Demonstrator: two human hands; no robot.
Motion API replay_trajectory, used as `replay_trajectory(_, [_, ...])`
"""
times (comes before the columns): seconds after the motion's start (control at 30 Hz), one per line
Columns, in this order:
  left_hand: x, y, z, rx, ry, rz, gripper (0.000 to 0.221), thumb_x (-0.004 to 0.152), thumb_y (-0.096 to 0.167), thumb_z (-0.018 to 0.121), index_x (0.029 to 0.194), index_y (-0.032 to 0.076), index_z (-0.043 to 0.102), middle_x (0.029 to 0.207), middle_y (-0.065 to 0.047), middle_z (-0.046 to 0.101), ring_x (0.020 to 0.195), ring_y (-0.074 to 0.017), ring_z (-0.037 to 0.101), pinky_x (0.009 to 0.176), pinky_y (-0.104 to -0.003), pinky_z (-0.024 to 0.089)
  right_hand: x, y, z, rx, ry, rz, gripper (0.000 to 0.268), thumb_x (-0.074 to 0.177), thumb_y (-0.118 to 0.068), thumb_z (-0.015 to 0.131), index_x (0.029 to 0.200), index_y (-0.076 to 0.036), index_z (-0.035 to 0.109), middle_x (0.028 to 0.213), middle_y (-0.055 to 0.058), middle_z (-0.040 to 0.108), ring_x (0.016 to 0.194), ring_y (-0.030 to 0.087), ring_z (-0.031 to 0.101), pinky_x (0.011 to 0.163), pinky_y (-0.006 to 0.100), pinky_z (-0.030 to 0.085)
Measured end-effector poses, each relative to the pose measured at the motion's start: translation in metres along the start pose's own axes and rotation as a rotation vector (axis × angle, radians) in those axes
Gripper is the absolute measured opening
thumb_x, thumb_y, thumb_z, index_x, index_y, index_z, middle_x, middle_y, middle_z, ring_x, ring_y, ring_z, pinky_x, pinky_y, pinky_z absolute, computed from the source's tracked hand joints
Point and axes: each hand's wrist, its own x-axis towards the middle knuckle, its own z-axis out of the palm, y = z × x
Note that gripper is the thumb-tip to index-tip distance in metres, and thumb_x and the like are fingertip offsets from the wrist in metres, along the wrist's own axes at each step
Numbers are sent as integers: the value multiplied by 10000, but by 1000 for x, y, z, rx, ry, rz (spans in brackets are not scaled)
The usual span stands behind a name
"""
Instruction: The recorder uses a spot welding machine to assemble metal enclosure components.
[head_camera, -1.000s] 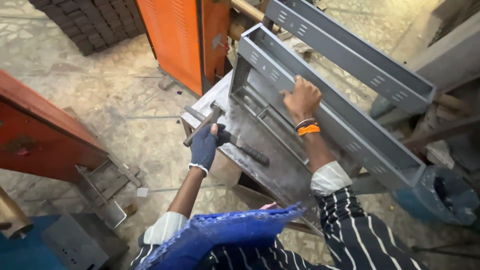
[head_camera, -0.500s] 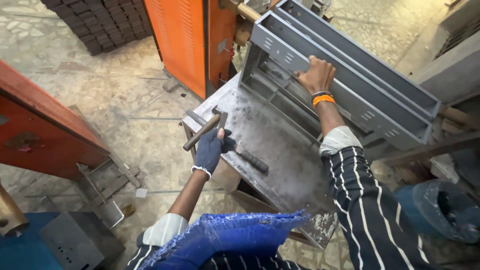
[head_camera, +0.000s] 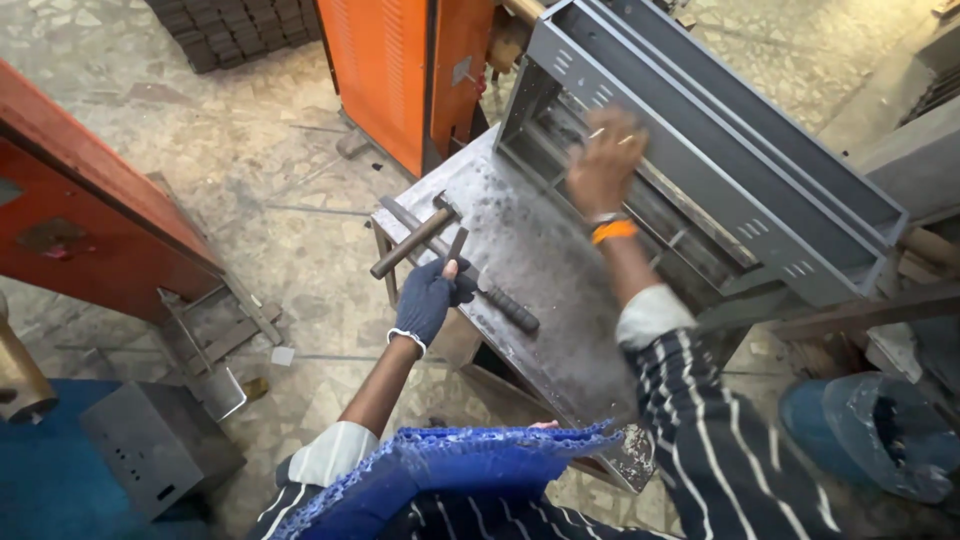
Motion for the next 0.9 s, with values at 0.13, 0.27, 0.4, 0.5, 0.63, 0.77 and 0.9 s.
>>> replay_trajectory(0.13, [-12,0,-8,-30,73,-17,387,1040,303,503,1183,-7,686,816,-109,742,700,-175,747,643,-298,595,-68,-102,13,30,-278,-67,475,862,-294,743,1228,-9,641,1249,233,586,1184,411,512,1040,558,361])
replay_trajectory(0.27, [-26,-9,-35,-64,184,-33,347,1057,237,482,1234,-14,645,838,-132,757,703,-179,741,632,-306,589,-129,-157,49,356,-368,55,481,819,-276,767,1243,-92,633,1286,152,597,1265,368,522,1087,533,373])
replay_trajectory(0.4, [-55,8,-63,-41,298,-58,327,1049,183,455,1235,1,652,849,-140,771,685,-181,734,614,-296,550,-156,-167,78,376,-484,191,602,760,-275,795,1298,-79,605,1278,174,592,1221,385,527,1015,531,390])
replay_trajectory(0.5, [-68,6,-85,-79,352,-68,300,1045,169,454,1202,5,651,835,-127,763,670,-182,734,613,-298,555,-160,-161,87,369,-567,201,571,759,-281,807,1264,-96,616,1253,161,602,1216,380,537,1015,519,405])
replay_trajectory(0.63, [-90,8,-107,1,468,-4,269,1046,143,455,1114,-21,658,833,-108,760,673,-163,725,617,-300,556,-165,-191,83,477,-529,129,452,786,-251,793,1187,-98,653,1201,152,633,1178,378,560,1002,504,422])
replay_trajectory(0.77, [-122,1,-143,81,580,36,195,1019,121,490,1034,-6,637,706,-104,686,611,-169,673,600,-316,534,-162,-274,62,724,-409,34,156,870,-194,725,989,-94,721,1015,122,703,1034,349,626,927,471,460])
replay_trajectory(0.9, [-180,4,-189,267,628,101,221,1036,195,508,1002,24,644,649,-76,626,596,-159,685,607,-312,516,-161,-384,18,878,-382,-72,124,938,-186,675,904,-91,747,891,120,724,926,333,639,854,463,457])
